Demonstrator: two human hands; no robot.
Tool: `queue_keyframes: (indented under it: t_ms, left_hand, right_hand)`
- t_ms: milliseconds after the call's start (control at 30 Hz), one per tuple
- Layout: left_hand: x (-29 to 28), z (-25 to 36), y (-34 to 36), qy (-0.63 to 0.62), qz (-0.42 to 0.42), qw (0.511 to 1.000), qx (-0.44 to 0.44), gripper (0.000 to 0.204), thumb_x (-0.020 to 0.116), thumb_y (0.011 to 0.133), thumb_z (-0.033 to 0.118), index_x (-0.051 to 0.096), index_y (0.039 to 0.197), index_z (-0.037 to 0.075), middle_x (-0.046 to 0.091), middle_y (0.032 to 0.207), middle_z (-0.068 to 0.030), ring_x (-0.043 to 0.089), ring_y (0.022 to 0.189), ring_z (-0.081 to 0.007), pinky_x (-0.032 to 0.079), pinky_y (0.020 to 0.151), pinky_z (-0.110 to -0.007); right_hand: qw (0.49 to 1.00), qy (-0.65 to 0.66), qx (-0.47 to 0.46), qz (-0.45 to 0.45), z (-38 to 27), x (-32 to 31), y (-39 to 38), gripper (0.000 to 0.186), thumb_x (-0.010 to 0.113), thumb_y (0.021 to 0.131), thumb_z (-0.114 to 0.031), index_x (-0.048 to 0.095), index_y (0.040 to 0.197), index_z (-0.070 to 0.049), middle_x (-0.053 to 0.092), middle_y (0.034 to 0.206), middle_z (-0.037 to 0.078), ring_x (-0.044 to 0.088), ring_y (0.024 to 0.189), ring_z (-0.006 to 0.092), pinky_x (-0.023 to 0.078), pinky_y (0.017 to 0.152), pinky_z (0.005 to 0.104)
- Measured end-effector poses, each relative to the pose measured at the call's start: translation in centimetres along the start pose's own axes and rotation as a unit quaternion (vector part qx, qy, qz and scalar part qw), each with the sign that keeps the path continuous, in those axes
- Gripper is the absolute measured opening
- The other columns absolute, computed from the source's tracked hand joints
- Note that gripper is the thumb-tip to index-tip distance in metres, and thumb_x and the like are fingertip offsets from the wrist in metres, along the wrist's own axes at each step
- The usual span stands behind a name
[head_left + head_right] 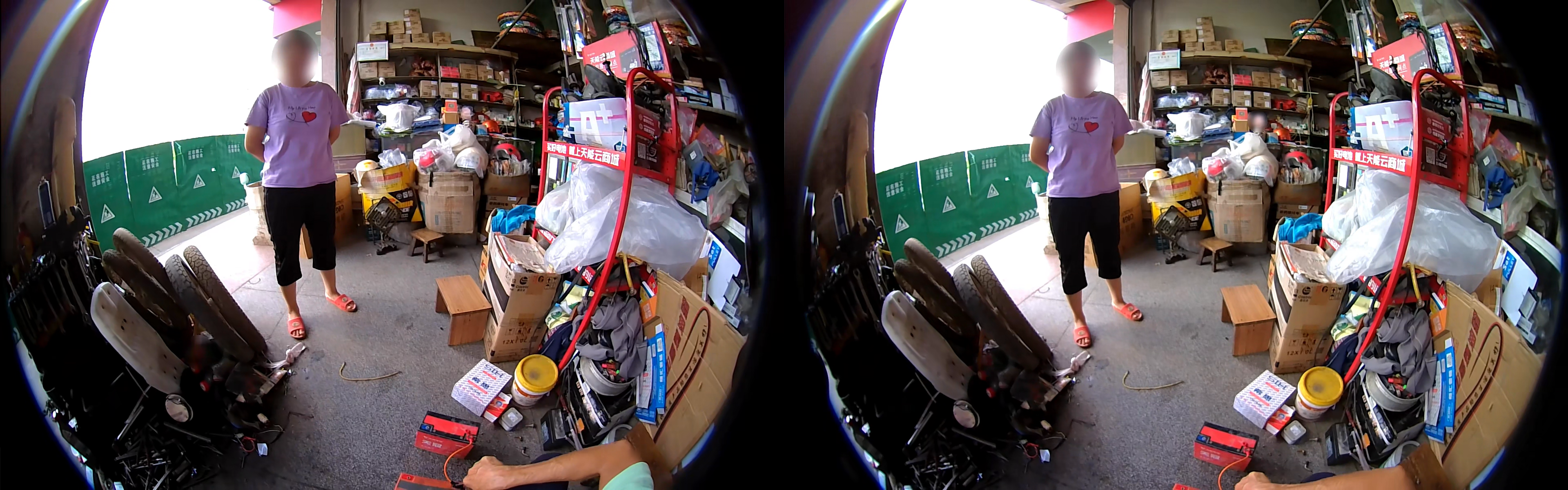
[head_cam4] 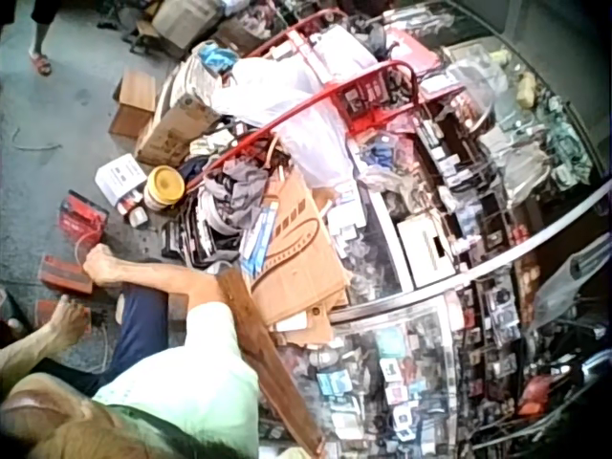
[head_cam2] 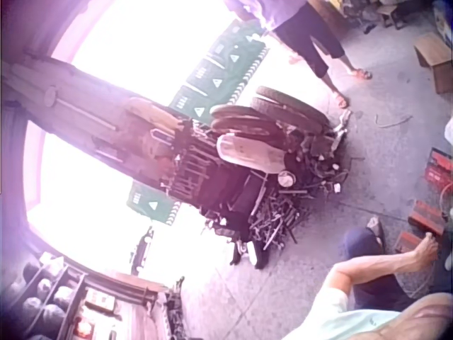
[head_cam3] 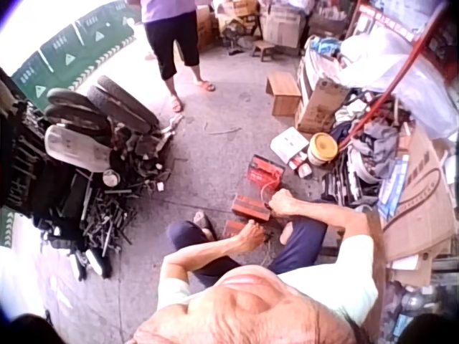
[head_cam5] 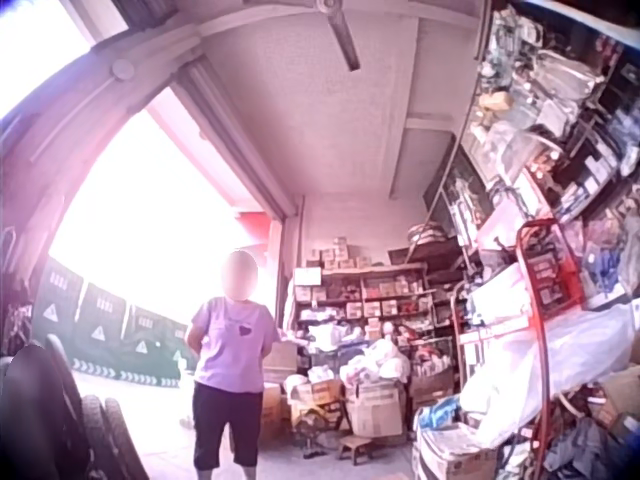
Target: The person sits on the floor and uses a screwdriver to tighten terminal screws on several small orange batteries. They connect the batteries with yellow wires and repeatedly adjust the terminals.
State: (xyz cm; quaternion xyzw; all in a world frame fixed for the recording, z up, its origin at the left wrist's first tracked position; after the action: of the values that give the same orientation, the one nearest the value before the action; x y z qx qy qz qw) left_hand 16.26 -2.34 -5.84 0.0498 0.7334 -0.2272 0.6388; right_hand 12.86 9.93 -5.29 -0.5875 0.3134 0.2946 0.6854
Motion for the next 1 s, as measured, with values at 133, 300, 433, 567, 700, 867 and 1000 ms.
queue_keyframes:
  t_ms: [133, 300, 433, 567, 700, 867, 1000]
  left_hand:
    - [-1.0, 0.0, 0.2, 0.005, -0.031, 0.999, -0.006, 0.024, 0.05, 0.086, 0.029, 0.066, 0.096, 0.016, 0.061, 0.096, -0.0072, 0.056, 0.089, -0.0208, 0.036, 0.071, -0.042]
    - [-1.3, 0.6, 0.1, 0.032, 0.001, 0.999, -0.005, 0.023, 0.05, 0.085, 0.026, 0.068, 0.094, 0.015, 0.062, 0.093, -0.0088, 0.057, 0.086, -0.0225, 0.036, 0.07, -0.043]
    - [-0.6, 0.6, 0.4, 0.073, 0.047, 0.996, -0.024, 0.026, 0.048, 0.086, 0.03, 0.068, 0.092, 0.015, 0.062, 0.093, -0.0097, 0.057, 0.084, -0.0233, 0.036, 0.069, -0.043]
    - [0.9, -0.2, 1.4, -0.004, 0.007, 0.998, -0.06, 0.038, 0.049, 0.084, 0.048, 0.067, 0.094, 0.016, 0.062, 0.093, -0.0082, 0.056, 0.084, -0.0222, 0.036, 0.068, -0.044]
    - [1.0, -0.2, 1.4, 0.013, 0.005, 0.999, -0.035, 0.038, 0.05, 0.083, 0.049, 0.067, 0.095, 0.018, 0.062, 0.095, -0.0074, 0.056, 0.086, -0.0218, 0.036, 0.068, -0.044]
    - [2.9, 0.7, 0.8, -0.007, -0.013, 1.0, 0.022, 0.036, 0.052, 0.082, 0.049, 0.067, 0.098, 0.02, 0.061, 0.096, -0.0057, 0.055, 0.088, -0.0214, 0.036, 0.069, -0.044]
    - [-0.3, 0.2, 0.7, 0.026, 0.013, 0.999, -0.029, 0.031, 0.051, 0.084, 0.043, 0.066, 0.098, 0.02, 0.06, 0.095, -0.0049, 0.054, 0.087, -0.0211, 0.035, 0.069, -0.043]
  right_hand:
    - [1.0, 0.015, 0.002, 0.006, 0.0, -0.9, -0.7, 0.03, 0.053, 0.077, -0.032, 0.072, 0.08, -0.008, 0.069, 0.081, 0.014, 0.068, 0.078, 0.027, 0.054, 0.066, 0.0415]
    - [0.999, 0.014, 0.028, 0.026, 0.5, -0.3, -0.4, 0.028, 0.057, 0.072, -0.035, 0.071, 0.073, -0.01, 0.069, 0.074, 0.012, 0.068, 0.071, 0.0257, 0.053, 0.061, 0.0423]
    - [0.992, 0.007, 0.032, 0.125, 1.0, 0.1, -0.6, 0.019, 0.064, 0.061, -0.031, 0.067, 0.057, -0.013, 0.065, 0.059, 0.009, 0.064, 0.056, 0.0253, 0.049, 0.048, 0.042]
    - [0.986, -0.004, -0.002, 0.168, 1.0, 0.9, 0.4, 0.014, 0.065, 0.056, -0.028, 0.065, 0.052, -0.015, 0.062, 0.053, 0.008, 0.063, 0.051, 0.0248, 0.046, 0.041, 0.0419]
    - [0.951, -0.066, -0.027, 0.302, 0.2, 2.3, 0.4, 0.013, 0.066, 0.052, -0.027, 0.063, 0.048, -0.016, 0.059, 0.048, 0.006, 0.06, 0.045, 0.0232, 0.043, 0.037, 0.0422]
    - [0.929, 0.093, -0.15, 0.326, 0.9, 5.6, 3.1, 0.013, 0.068, 0.05, -0.024, 0.06, 0.046, -0.015, 0.055, 0.044, 0.004, 0.053, 0.037, 0.0223, 0.039, 0.033, 0.0407]
    - [0.909, 0.205, -0.207, 0.298, 2.0, 8.7, 4.5, 0.013, 0.069, 0.054, -0.022, 0.06, 0.047, -0.015, 0.054, 0.044, 0.003, 0.051, 0.036, 0.0222, 0.04, 0.034, 0.0402]
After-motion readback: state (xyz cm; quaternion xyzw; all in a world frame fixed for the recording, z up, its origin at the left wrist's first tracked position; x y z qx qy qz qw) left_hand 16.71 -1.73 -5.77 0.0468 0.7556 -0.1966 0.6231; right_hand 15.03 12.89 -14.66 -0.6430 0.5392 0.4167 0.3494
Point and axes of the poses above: each hand's wrist, its own y-axis towards the middle knuckle, its own x-axis out of the palm, z = x × y, the point moved 8 cm from there along y, towards the middle knuckle
